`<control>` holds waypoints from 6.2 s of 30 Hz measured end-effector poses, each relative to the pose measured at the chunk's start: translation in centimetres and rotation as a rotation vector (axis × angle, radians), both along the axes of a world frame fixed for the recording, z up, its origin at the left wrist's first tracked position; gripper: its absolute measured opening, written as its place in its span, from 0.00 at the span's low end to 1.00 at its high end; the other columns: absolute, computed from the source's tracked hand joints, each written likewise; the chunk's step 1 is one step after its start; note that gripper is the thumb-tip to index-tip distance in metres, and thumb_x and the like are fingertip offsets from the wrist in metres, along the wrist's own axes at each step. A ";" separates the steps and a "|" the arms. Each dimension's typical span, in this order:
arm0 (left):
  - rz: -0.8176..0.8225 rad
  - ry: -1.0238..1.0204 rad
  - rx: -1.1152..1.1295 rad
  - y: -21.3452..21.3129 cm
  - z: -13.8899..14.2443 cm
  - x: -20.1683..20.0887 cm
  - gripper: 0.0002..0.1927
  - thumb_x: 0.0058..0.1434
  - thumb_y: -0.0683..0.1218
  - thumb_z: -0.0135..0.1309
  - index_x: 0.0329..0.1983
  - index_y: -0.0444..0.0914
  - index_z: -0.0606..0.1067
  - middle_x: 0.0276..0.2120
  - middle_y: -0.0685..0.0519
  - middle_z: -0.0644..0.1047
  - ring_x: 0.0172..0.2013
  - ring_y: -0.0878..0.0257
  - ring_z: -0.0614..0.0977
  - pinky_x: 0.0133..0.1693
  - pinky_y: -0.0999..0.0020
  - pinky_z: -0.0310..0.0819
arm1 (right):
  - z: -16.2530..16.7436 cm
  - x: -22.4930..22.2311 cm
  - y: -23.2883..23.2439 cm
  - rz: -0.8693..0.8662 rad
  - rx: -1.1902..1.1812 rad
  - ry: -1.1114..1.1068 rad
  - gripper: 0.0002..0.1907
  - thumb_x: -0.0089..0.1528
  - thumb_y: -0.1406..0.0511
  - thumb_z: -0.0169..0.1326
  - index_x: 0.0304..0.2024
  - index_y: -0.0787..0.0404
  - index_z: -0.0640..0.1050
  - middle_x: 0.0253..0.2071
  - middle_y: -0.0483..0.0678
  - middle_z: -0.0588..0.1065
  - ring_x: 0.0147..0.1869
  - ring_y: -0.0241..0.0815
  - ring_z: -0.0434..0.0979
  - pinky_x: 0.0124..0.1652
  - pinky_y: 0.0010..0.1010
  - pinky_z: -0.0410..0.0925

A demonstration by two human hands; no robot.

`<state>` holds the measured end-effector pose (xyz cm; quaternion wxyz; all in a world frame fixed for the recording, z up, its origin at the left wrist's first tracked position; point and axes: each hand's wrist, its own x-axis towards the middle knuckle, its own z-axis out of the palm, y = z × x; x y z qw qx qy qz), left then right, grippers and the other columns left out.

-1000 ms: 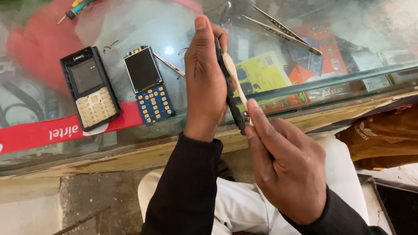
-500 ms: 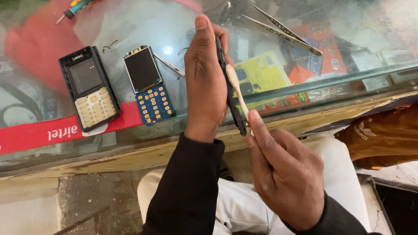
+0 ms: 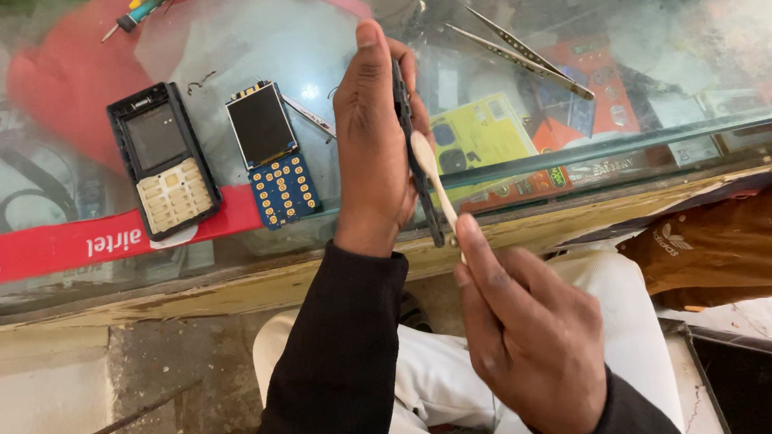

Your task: The person cleans the inside of a phone housing with a toothbrush, then assembles a feature phone by placing the motherboard into the housing and snapping the front cover on. The person presses the keypad buttons to test the assembly.

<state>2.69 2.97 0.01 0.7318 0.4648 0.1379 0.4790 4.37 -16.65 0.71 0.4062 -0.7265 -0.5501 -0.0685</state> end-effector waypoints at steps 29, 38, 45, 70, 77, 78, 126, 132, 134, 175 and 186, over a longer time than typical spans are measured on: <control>-0.066 -0.055 -0.104 0.0 0.3 -0.8 0.25 0.68 0.65 0.52 0.31 0.41 0.68 0.18 0.63 0.58 0.15 0.75 0.55 0.16 0.75 0.44 | 3.1 -0.6 -1.3 -0.082 -0.005 0.076 0.22 0.62 0.72 0.62 0.59 0.59 0.78 0.29 0.47 0.74 0.25 0.36 0.74 0.28 0.29 0.67; -0.044 -0.052 -0.091 0.0 0.7 -0.9 0.28 0.68 0.69 0.52 0.30 0.42 0.66 0.21 0.61 0.62 0.15 0.73 0.58 0.14 0.75 0.47 | 2.2 1.2 -0.3 -0.057 -0.075 0.076 0.21 0.63 0.72 0.61 0.60 0.60 0.79 0.27 0.49 0.73 0.23 0.39 0.70 0.26 0.30 0.65; -0.048 -0.085 -0.088 0.0 0.3 -0.7 0.28 0.71 0.67 0.52 0.29 0.41 0.65 0.19 0.62 0.57 0.14 0.73 0.56 0.14 0.74 0.47 | 0.4 0.6 -4.1 -0.098 -0.043 0.163 0.20 0.62 0.73 0.60 0.57 0.61 0.79 0.32 0.50 0.78 0.29 0.34 0.79 0.31 0.25 0.69; 0.059 0.045 -0.007 -0.3 0.1 -0.2 0.29 0.71 0.69 0.49 0.28 0.42 0.67 0.20 0.62 0.60 0.17 0.74 0.58 0.17 0.75 0.49 | 0.7 1.7 -0.5 -0.002 -0.013 0.071 0.22 0.63 0.74 0.60 0.61 0.61 0.78 0.30 0.52 0.76 0.26 0.40 0.73 0.29 0.29 0.67; 0.063 0.033 0.025 -0.2 -0.7 0.2 0.28 0.70 0.68 0.48 0.27 0.44 0.64 0.20 0.62 0.58 0.17 0.74 0.59 0.18 0.75 0.53 | 0.5 -0.2 -2.8 -0.082 -0.043 0.159 0.21 0.61 0.73 0.60 0.58 0.61 0.79 0.30 0.50 0.78 0.28 0.37 0.79 0.31 0.26 0.69; 0.061 0.026 0.045 -0.2 -0.9 0.2 0.27 0.70 0.67 0.48 0.26 0.44 0.64 0.20 0.62 0.58 0.18 0.74 0.59 0.19 0.75 0.54 | 0.7 -0.3 -2.8 -0.106 -0.064 0.170 0.21 0.61 0.73 0.61 0.57 0.61 0.79 0.29 0.50 0.78 0.27 0.37 0.79 0.30 0.27 0.69; -0.199 -0.364 -0.105 -0.7 -1.0 -1.9 0.26 0.76 0.63 0.45 0.58 0.36 0.63 0.45 0.40 0.76 0.41 0.53 0.82 0.43 0.60 0.80 | -2.9 1.3 -1.1 -0.193 -0.155 0.585 0.24 0.65 0.71 0.58 0.65 0.61 0.76 0.32 0.51 0.78 0.25 0.43 0.70 0.28 0.29 0.65; -0.143 -0.359 -0.061 -1.0 -0.7 -2.0 0.27 0.76 0.64 0.46 0.54 0.34 0.64 0.42 0.39 0.77 0.35 0.55 0.82 0.37 0.62 0.79 | -3.0 0.8 -1.7 -0.010 -0.065 0.363 0.16 0.62 0.70 0.60 0.53 0.60 0.80 0.33 0.52 0.80 0.26 0.39 0.76 0.27 0.29 0.67; -0.147 -0.352 -0.021 -1.1 -0.8 -1.9 0.26 0.76 0.63 0.47 0.53 0.34 0.66 0.42 0.40 0.77 0.35 0.56 0.81 0.36 0.63 0.78 | -3.3 0.7 -1.9 -0.015 -0.026 0.357 0.16 0.64 0.70 0.58 0.55 0.61 0.79 0.32 0.51 0.78 0.28 0.39 0.76 0.30 0.28 0.68; 0.063 -0.229 -0.093 -0.1 -0.9 -0.3 0.22 0.74 0.62 0.48 0.41 0.39 0.64 0.32 0.49 0.72 0.26 0.65 0.72 0.26 0.69 0.66 | -3.6 -0.9 -3.0 -0.060 -0.094 0.264 0.18 0.62 0.72 0.59 0.55 0.61 0.79 0.27 0.51 0.73 0.22 0.43 0.71 0.25 0.32 0.65; 0.074 -0.230 -0.108 0.0 -1.1 0.0 0.22 0.73 0.62 0.48 0.40 0.39 0.63 0.32 0.50 0.71 0.25 0.65 0.72 0.26 0.69 0.66 | -4.2 -1.0 -3.1 -0.033 -0.057 0.123 0.18 0.63 0.73 0.57 0.56 0.60 0.77 0.34 0.52 0.77 0.30 0.47 0.78 0.28 0.35 0.69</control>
